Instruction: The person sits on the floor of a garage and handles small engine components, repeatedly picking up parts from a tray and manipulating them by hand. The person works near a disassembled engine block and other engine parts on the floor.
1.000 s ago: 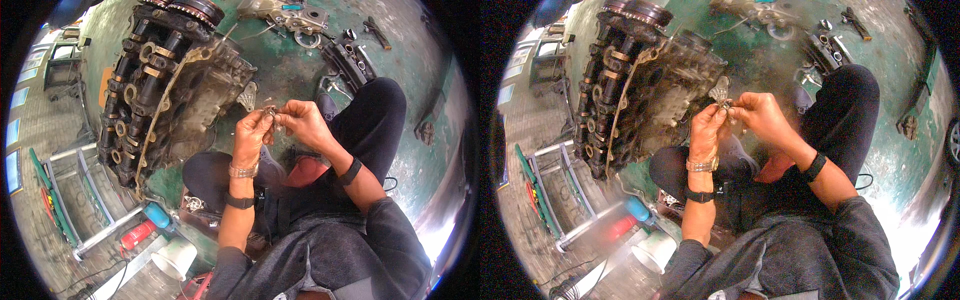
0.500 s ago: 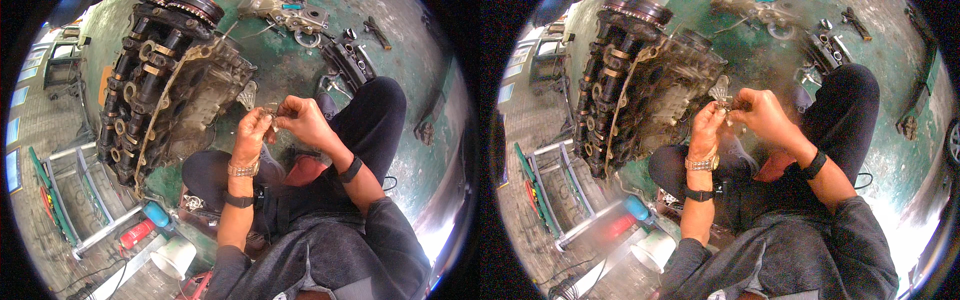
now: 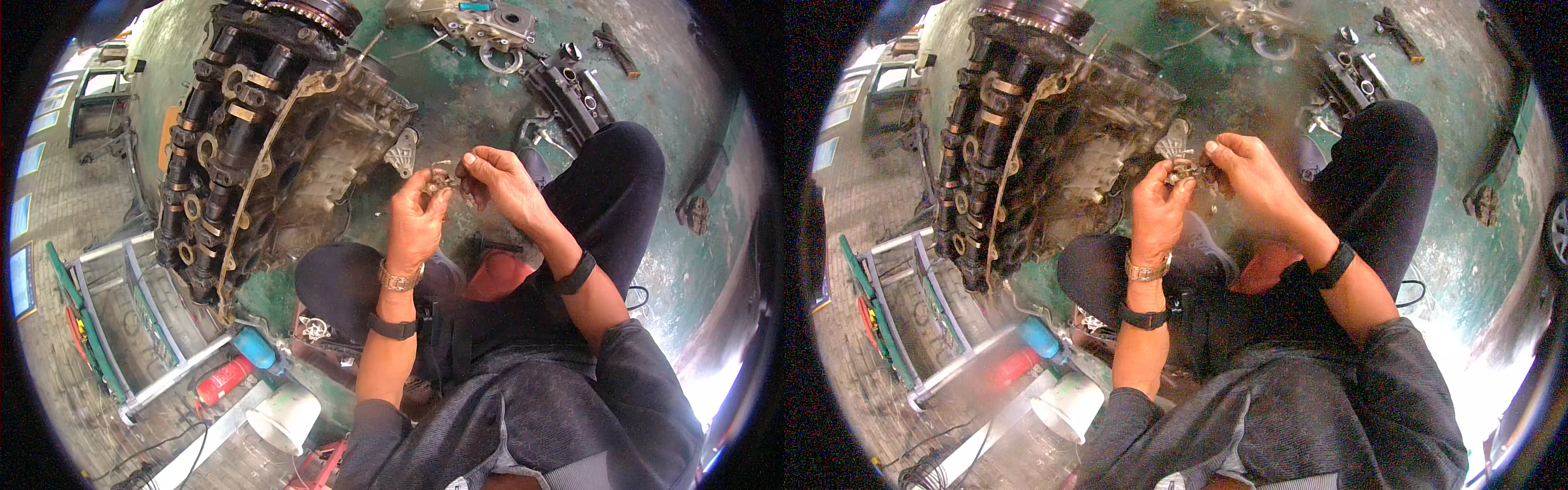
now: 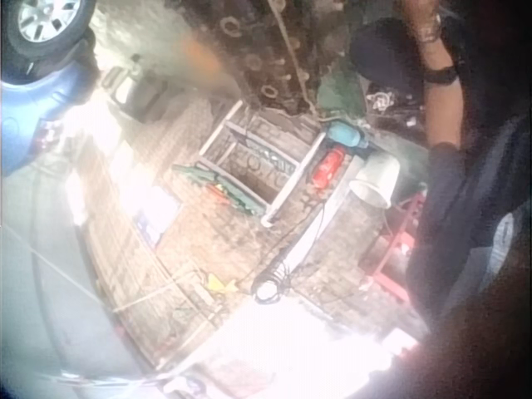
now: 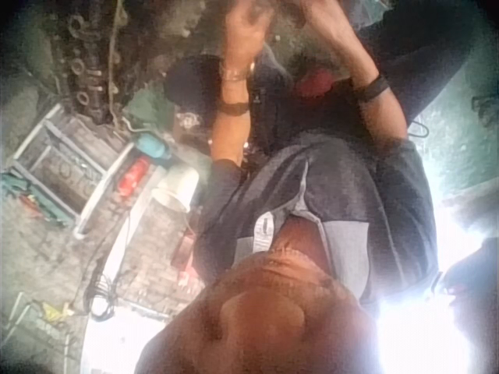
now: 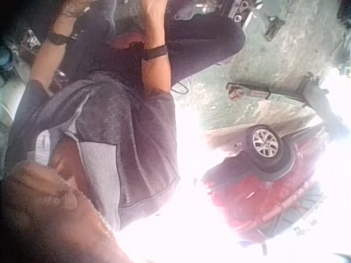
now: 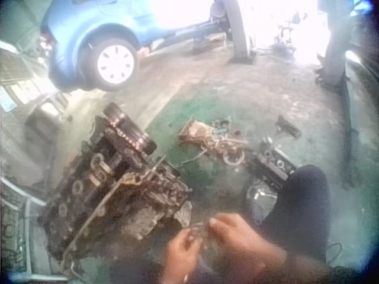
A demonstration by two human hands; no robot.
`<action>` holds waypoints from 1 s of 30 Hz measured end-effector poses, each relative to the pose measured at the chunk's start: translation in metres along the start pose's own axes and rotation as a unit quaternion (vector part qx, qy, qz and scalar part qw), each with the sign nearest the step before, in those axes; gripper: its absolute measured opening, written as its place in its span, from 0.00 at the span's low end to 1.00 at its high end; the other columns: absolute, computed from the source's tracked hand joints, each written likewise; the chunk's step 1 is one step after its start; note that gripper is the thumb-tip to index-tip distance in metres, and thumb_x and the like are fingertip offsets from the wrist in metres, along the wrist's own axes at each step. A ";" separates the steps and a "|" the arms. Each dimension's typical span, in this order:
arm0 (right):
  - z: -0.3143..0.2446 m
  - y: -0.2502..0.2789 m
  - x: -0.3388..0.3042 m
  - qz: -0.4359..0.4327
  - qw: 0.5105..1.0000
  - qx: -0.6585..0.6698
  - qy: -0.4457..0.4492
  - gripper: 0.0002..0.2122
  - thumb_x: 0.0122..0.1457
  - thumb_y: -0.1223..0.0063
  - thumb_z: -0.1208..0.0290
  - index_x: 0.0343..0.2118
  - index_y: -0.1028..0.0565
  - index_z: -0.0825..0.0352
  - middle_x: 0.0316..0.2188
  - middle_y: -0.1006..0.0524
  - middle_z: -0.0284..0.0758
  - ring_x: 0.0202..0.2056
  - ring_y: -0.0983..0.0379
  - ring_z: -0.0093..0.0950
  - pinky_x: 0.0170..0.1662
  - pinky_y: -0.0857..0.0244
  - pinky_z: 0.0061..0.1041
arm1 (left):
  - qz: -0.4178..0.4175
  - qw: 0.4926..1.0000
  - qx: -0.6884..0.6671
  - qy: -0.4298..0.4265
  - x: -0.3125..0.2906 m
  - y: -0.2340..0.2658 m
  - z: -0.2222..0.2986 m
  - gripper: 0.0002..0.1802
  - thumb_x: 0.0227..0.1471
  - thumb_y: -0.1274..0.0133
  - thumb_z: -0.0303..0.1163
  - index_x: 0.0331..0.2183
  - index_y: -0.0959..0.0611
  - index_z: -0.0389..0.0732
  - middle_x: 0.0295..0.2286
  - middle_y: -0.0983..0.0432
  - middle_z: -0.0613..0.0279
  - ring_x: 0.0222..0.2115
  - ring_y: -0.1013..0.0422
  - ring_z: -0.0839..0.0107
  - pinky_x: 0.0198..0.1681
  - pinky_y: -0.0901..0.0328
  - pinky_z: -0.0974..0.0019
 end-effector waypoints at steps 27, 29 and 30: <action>-0.036 -0.012 -0.016 -0.162 0.906 -0.312 0.237 0.06 0.49 0.47 0.79 0.30 0.26 0.74 0.25 0.24 0.45 0.29 0.26 0.41 0.33 0.34 0.32 | -0.140 0.988 0.022 0.064 -0.003 -0.005 -0.005 0.04 0.50 0.48 0.25 0.30 0.23 0.34 0.19 0.27 0.64 0.17 0.33 0.78 0.21 0.38 0.73; -0.035 -0.011 -0.015 -0.167 0.906 -0.316 0.229 0.06 0.50 0.48 0.80 0.31 0.26 0.74 0.27 0.23 0.45 0.30 0.25 0.40 0.35 0.33 0.31 | -0.172 0.977 -0.084 0.096 -0.004 -0.005 -0.008 0.05 0.53 0.49 0.26 0.33 0.23 0.35 0.21 0.27 0.67 0.18 0.32 0.79 0.21 0.37 0.75; -0.035 -0.011 -0.015 -0.171 0.908 -0.312 0.222 0.06 0.50 0.49 0.80 0.32 0.26 0.74 0.28 0.23 0.45 0.31 0.25 0.40 0.35 0.33 0.30 | -0.178 0.971 -0.115 0.110 -0.004 -0.004 -0.010 0.06 0.54 0.49 0.28 0.33 0.23 0.35 0.21 0.27 0.66 0.18 0.32 0.78 0.21 0.37 0.74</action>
Point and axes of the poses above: each hand's wrist, its own x-axis towards the middle knuckle, its own y-axis out of the back of the hand, z = x × y, the point moved 5 cm from there along x, towards the middle knuckle
